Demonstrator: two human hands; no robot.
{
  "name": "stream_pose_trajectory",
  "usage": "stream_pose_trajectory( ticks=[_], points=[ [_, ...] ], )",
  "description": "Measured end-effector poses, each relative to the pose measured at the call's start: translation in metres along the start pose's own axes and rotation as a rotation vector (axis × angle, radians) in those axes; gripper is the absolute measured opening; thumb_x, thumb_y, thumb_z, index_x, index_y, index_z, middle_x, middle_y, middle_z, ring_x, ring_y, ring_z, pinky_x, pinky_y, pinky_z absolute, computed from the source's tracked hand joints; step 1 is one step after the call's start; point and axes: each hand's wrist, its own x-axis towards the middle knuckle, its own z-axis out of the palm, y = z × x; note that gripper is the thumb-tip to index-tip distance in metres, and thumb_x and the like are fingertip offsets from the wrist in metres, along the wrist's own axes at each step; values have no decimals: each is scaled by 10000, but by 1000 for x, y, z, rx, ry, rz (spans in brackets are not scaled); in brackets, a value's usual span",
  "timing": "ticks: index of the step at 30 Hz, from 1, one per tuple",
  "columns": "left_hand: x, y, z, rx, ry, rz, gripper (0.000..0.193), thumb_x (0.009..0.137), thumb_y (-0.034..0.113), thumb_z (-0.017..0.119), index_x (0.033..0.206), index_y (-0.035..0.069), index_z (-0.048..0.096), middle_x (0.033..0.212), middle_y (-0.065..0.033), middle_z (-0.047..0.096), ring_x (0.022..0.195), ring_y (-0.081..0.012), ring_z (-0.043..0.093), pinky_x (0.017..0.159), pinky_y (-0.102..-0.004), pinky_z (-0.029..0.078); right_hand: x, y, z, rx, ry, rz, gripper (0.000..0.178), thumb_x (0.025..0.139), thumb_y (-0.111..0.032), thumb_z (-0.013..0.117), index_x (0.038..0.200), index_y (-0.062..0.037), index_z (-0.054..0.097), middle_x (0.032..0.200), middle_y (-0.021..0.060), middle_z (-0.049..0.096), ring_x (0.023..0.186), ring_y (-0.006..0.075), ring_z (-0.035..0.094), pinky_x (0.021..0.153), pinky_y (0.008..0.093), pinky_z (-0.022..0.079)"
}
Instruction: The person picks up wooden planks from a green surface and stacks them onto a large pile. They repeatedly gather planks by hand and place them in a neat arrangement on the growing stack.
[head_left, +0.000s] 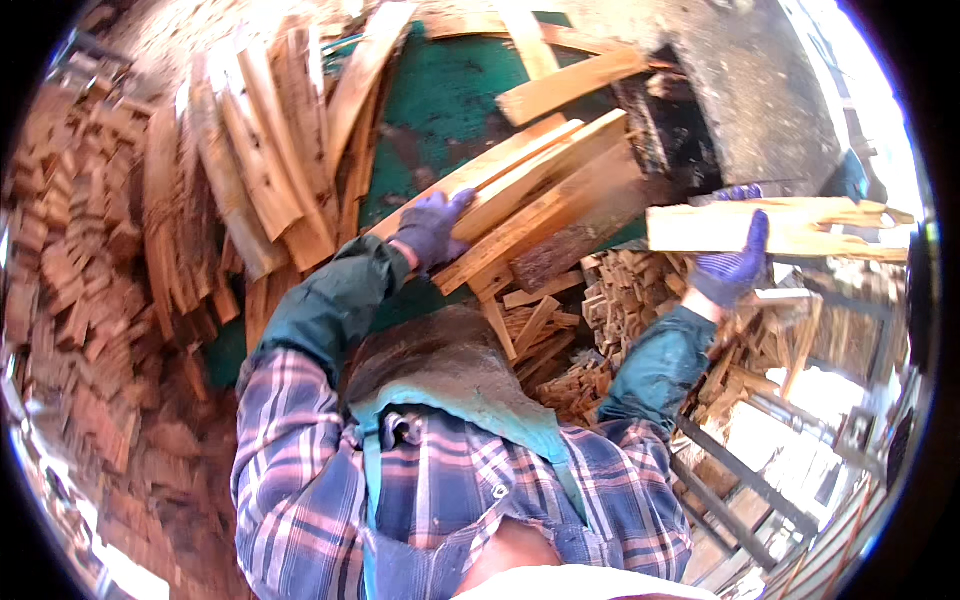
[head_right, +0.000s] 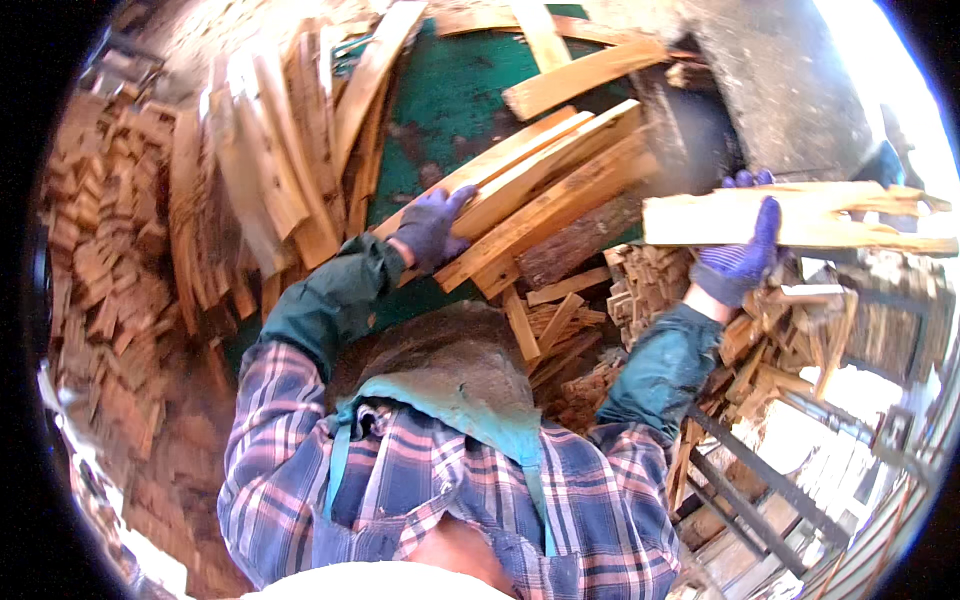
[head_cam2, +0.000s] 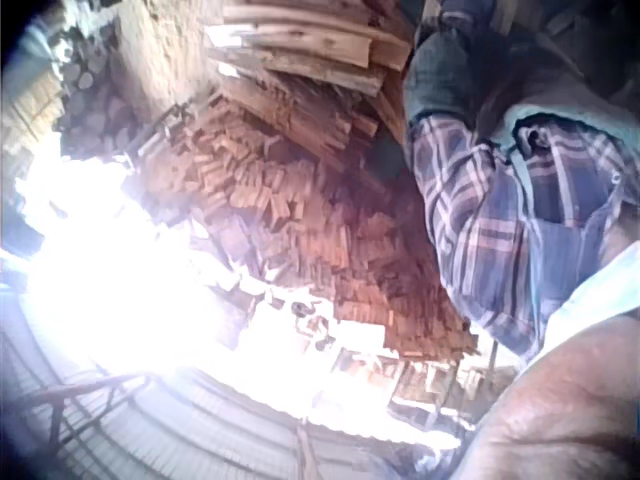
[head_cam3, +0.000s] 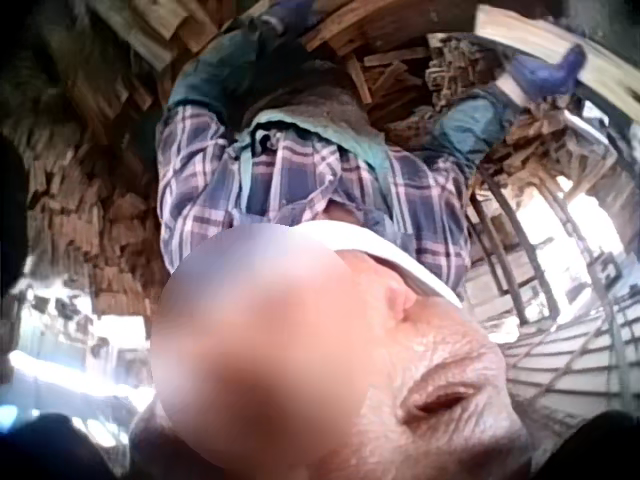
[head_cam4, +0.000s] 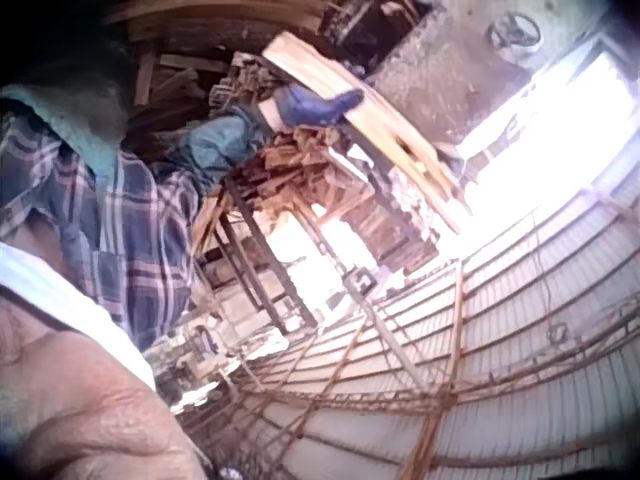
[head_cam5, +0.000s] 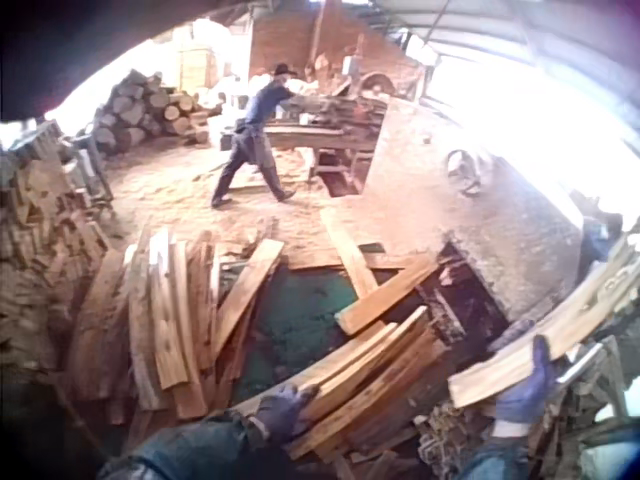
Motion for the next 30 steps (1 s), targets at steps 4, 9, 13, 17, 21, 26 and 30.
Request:
stream_pose_trajectory(
  ticks=[4,9,13,17,21,26,30],
  points=[
    [-5,3,-18,-239,121,-91,948,617,258,879,1438,121,424,1162,-255,630,1078,-384,623,932,-447,512,-29,62,1,-85,-229,200,453,946,-286,645,1262,19,536,1215,174,615,1060,279,598,974,427,489],
    [-62,-4,-67,-579,89,-169,942,604,272,854,1412,50,424,1206,-262,621,1143,-390,592,961,-452,477,-153,197,55,-503,-225,627,742,927,-393,683,1456,5,347,1311,156,531,1190,274,534,1025,388,462],
    [-121,6,-116,36,410,-287,735,714,266,777,1368,80,498,926,-199,598,847,-355,602,754,-464,504,-212,219,151,-23,-657,588,927,897,-202,730,1577,-75,113,1500,165,338,1359,265,367,1110,419,390],
    [-168,-6,-180,432,752,-149,714,749,225,733,1393,55,476,927,-182,587,805,-354,586,725,-460,474,-241,235,247,29,-786,505,681,916,-98,679,1490,-53,316,1279,115,570,1110,229,601,948,345,516],
    [-223,-68,-203,-190,821,-147,903,729,205,845,1466,12,360,1373,-203,549,1197,-299,583,1028,-429,452,-280,276,296,176,-727,881,521,934,-126,658,1399,-7,455,1220,116,637,1122,220,612,941,364,525],
    [-229,-153,-149,-1016,717,-526,942,801,129,834,1534,27,251,1294,-147,582,1138,-187,579,968,-319,504,-345,314,301,-132,-919,1138,623,879,-125,738,1413,-15,438,1205,144,642,1102,263,641,888,387,563],
    [-254,-183,-148,-1428,608,-92,732,851,155,776,1462,27,395,1178,-81,634,1011,-142,625,857,-285,537,-350,320,309,-101,-1072,1140,468,852,-177,769,1248,-12,581,1059,114,698,887,258,709,758,403,611]
  ],
)
